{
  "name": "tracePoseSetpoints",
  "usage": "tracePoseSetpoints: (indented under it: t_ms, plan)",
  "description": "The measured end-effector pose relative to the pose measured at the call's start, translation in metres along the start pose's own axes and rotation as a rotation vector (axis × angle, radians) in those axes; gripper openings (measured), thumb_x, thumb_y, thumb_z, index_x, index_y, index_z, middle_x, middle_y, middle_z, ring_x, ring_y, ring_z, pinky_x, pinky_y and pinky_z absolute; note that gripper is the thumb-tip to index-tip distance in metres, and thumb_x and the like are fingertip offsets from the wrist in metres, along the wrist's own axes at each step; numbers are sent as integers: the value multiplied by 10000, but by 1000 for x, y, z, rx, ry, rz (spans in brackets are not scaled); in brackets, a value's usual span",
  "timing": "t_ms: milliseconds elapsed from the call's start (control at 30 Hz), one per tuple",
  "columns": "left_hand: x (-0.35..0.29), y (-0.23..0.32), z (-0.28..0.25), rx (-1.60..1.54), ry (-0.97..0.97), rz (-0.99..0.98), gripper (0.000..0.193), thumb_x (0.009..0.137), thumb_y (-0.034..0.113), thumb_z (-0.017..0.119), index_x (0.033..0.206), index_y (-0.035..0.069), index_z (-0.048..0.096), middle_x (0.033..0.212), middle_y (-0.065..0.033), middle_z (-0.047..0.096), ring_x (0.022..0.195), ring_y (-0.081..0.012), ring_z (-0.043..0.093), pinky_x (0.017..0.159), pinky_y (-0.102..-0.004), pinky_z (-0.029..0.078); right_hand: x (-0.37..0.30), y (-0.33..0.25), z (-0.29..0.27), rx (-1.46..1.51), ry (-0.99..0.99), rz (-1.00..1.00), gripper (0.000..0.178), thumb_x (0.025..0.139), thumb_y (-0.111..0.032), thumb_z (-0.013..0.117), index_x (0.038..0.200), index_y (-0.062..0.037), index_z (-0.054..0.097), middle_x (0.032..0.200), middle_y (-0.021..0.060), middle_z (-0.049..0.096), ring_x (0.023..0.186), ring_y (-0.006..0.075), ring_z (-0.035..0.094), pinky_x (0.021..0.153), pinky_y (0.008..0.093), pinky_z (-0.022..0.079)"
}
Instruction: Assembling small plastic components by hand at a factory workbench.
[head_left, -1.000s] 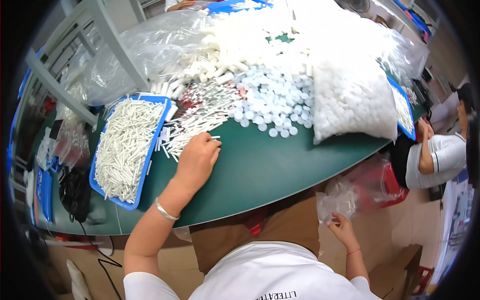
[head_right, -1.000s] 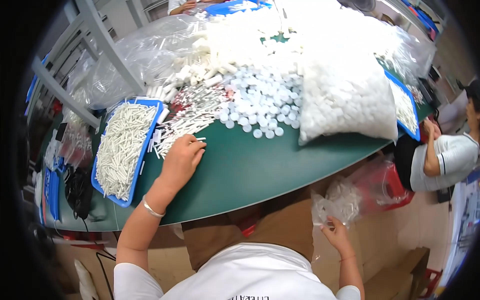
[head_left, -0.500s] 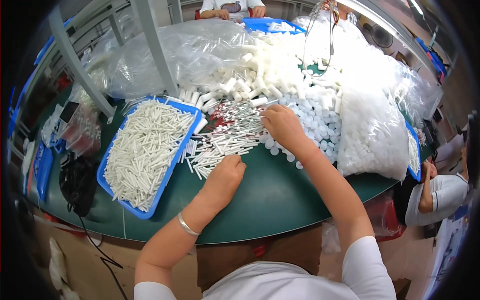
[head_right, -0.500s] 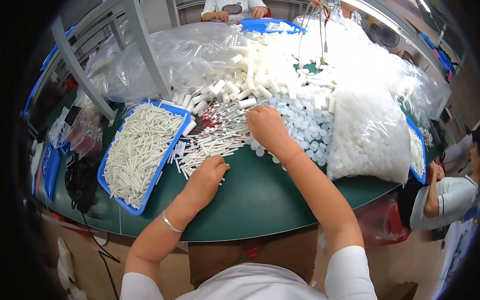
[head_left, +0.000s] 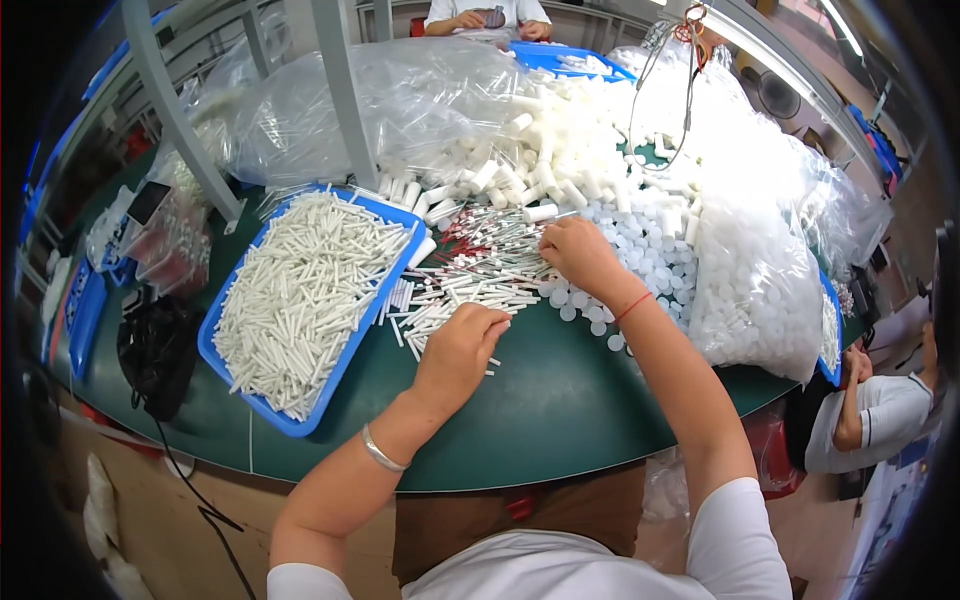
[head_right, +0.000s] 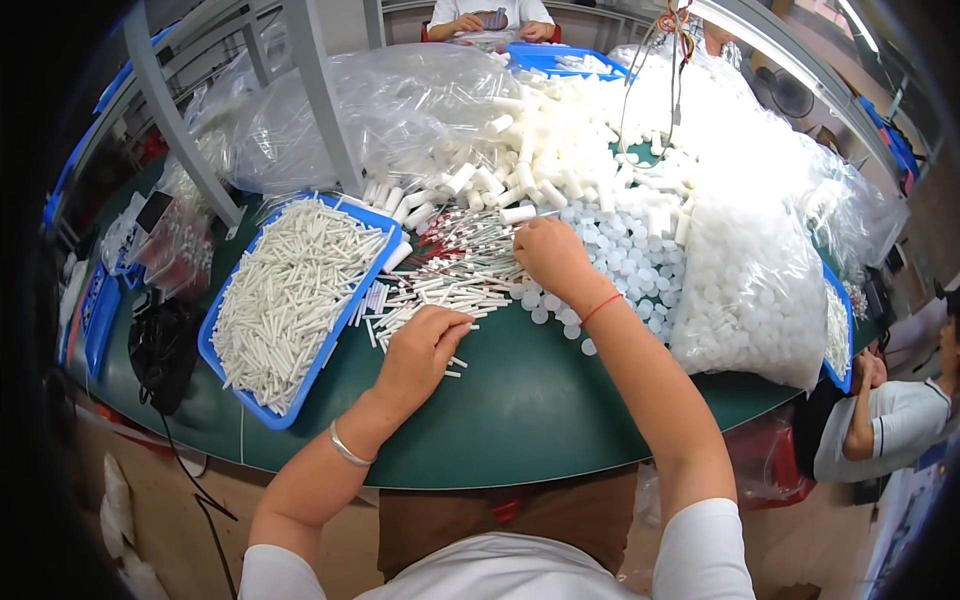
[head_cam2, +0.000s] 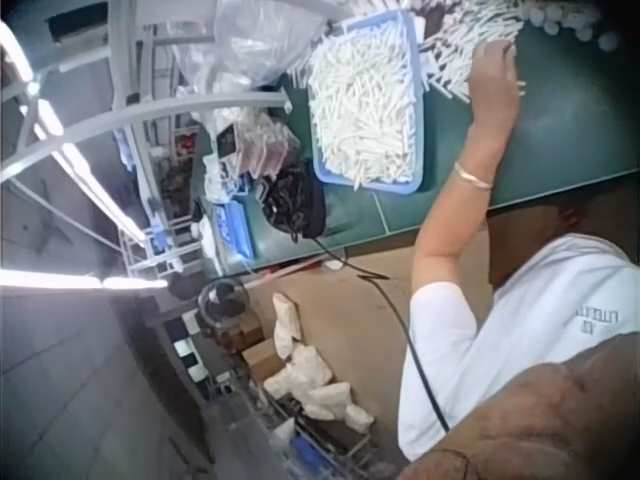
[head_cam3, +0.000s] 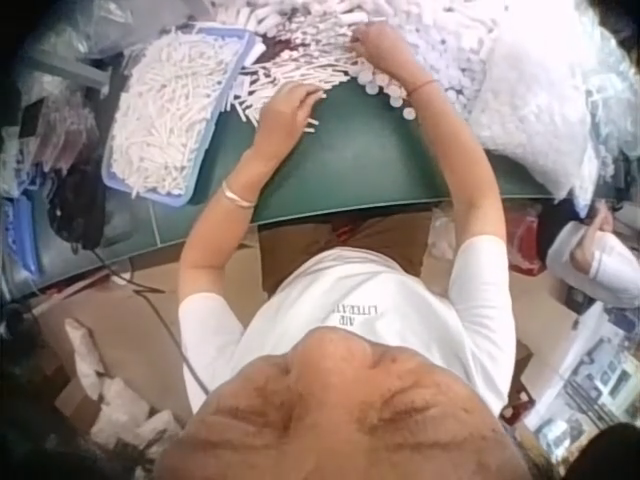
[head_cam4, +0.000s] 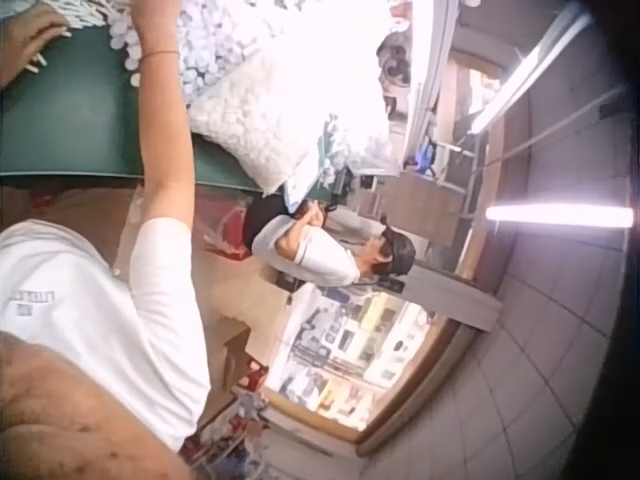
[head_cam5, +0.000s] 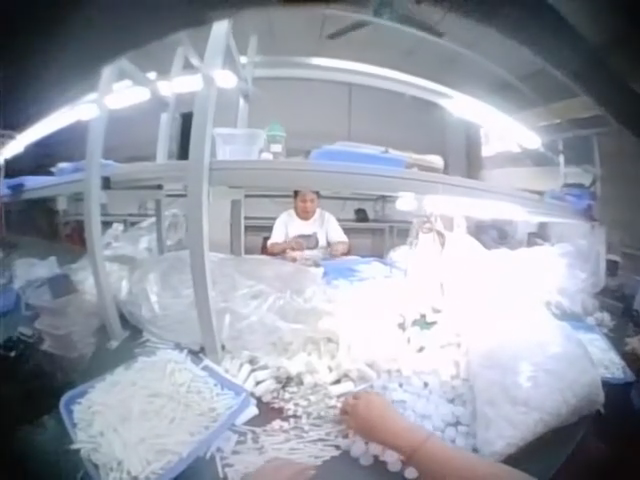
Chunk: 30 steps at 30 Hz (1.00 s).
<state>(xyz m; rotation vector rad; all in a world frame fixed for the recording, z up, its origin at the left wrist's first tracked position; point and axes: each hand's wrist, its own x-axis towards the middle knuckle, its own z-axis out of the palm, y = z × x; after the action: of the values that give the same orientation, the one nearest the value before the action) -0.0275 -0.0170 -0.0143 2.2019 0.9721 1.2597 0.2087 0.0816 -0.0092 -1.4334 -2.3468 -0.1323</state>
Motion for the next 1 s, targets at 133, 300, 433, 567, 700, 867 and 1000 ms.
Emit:
tracePoseSetpoints:
  t_ms: [133, 300, 433, 567, 700, 867, 1000]
  plan:
    - [-2, 2, -3, -35, -28, -133, 119, 860, 84, 660, 968, 34, 660, 898, -134, 628, 750, -292, 630, 651, -351, 513, -9, -13, -11, 7, -32, -76, 90, 810, -143, 615, 810, -73, 672, 832, 70, 651, 873, 272, 600, 839, 399, 438]
    - [-1, 8, -6, -308, -43, -349, 136, 900, 94, 636, 1016, 28, 665, 862, -54, 642, 693, -143, 612, 603, -269, 490, -20, -33, -33, 63, 166, -213, 60, 814, -122, 656, 805, -63, 656, 823, 64, 643, 857, 268, 588, 835, 367, 446]
    - [1, 13, -11, -531, -72, -580, 151, 923, 119, 629, 1028, 17, 666, 807, 2, 620, 673, -51, 560, 585, -209, 462, -37, -65, -50, 356, 355, -128, 28, 809, -74, 675, 821, -74, 650, 781, 64, 627, 757, 256, 605, 708, 366, 474]
    - [0, 17, -11, -665, -56, -620, 163, 924, 134, 639, 1027, 10, 662, 792, 19, 610, 667, -19, 538, 581, -178, 449, -60, -91, -54, 567, 175, -54, 84, 807, -63, 698, 886, -62, 670, 772, 84, 642, 710, 251, 633, 616, 340, 501]
    - [0, 21, -11, -660, -60, -658, 173, 912, 133, 655, 1032, 8, 658, 830, 4, 638, 680, -28, 554, 586, -180, 456, -64, -94, -50, 539, 215, -84, 97, 804, -75, 706, 897, -69, 680, 772, 78, 649, 683, 250, 630, 614, 341, 500]
    - [-3, 15, -7, -590, -87, -610, 184, 907, 133, 660, 1038, 4, 658, 848, -4, 650, 692, -35, 565, 589, -188, 465, -65, -89, -46, 426, 278, -174, 123, 786, -80, 728, 904, -84, 696, 746, 68, 651, 667, 234, 630, 589, 336, 484]
    - [-1, 15, -8, -595, -92, -638, 180, 909, 136, 657, 1035, 8, 664, 847, -4, 652, 692, -38, 567, 590, -192, 468, -67, -88, -45, 418, 254, -162, 114, 792, -113, 725, 902, -107, 698, 731, 61, 645, 668, 243, 628, 588, 350, 481]
